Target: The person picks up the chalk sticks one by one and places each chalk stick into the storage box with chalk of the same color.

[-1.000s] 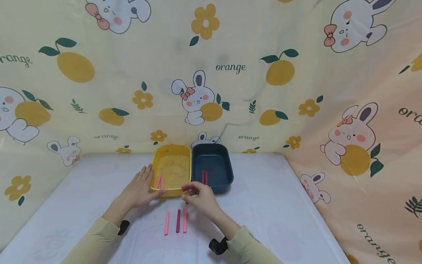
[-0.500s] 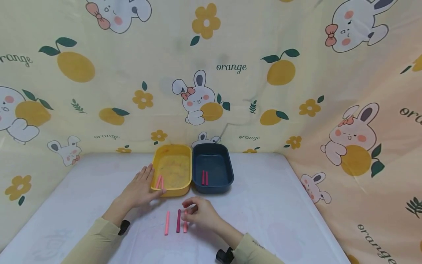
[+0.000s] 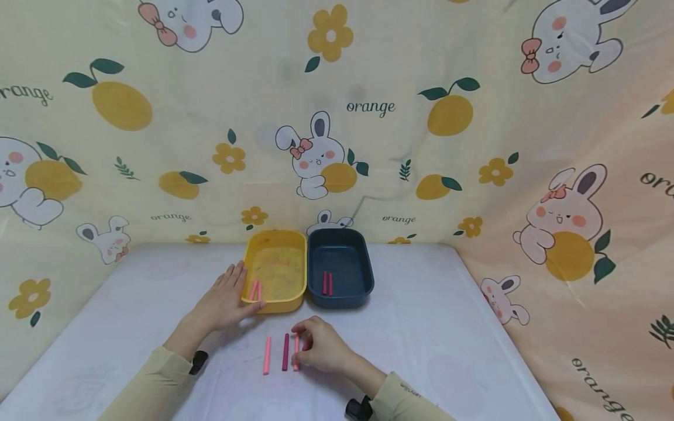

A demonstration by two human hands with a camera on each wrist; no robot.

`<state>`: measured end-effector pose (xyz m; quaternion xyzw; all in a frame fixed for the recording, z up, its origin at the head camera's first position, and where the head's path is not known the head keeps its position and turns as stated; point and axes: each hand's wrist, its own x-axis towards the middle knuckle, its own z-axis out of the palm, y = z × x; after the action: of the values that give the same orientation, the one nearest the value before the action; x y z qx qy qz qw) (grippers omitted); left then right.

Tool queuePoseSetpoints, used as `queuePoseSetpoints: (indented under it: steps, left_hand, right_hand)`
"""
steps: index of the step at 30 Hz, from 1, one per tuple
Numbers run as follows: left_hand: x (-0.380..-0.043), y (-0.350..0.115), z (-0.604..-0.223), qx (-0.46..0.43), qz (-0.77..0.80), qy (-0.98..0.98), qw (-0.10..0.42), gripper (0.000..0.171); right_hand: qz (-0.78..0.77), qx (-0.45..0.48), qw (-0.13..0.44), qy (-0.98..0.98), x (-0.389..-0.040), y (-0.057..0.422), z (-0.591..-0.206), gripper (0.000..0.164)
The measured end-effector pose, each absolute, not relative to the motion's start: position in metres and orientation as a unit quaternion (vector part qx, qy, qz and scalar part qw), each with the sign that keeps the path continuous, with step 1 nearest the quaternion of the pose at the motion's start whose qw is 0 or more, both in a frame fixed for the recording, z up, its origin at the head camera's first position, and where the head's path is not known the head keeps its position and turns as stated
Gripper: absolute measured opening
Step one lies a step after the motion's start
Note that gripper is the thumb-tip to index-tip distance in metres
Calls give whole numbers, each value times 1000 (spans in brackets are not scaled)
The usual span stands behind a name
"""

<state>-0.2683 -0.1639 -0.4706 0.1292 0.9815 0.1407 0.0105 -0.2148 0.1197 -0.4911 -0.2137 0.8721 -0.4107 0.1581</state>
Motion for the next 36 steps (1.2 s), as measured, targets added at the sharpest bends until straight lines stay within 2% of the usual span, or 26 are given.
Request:
queuePoseSetpoints:
  steps: [17, 36]
  left_hand:
    - [-269, -164, -475, 134, 135, 982, 3, 120]
    - [-269, -165, -472, 131, 141, 981, 6, 119]
  right_hand:
    - [-398, -231, 155, 874, -215, 117, -493, 47]
    - [-417, -263, 123, 861, -216, 117, -496, 49]
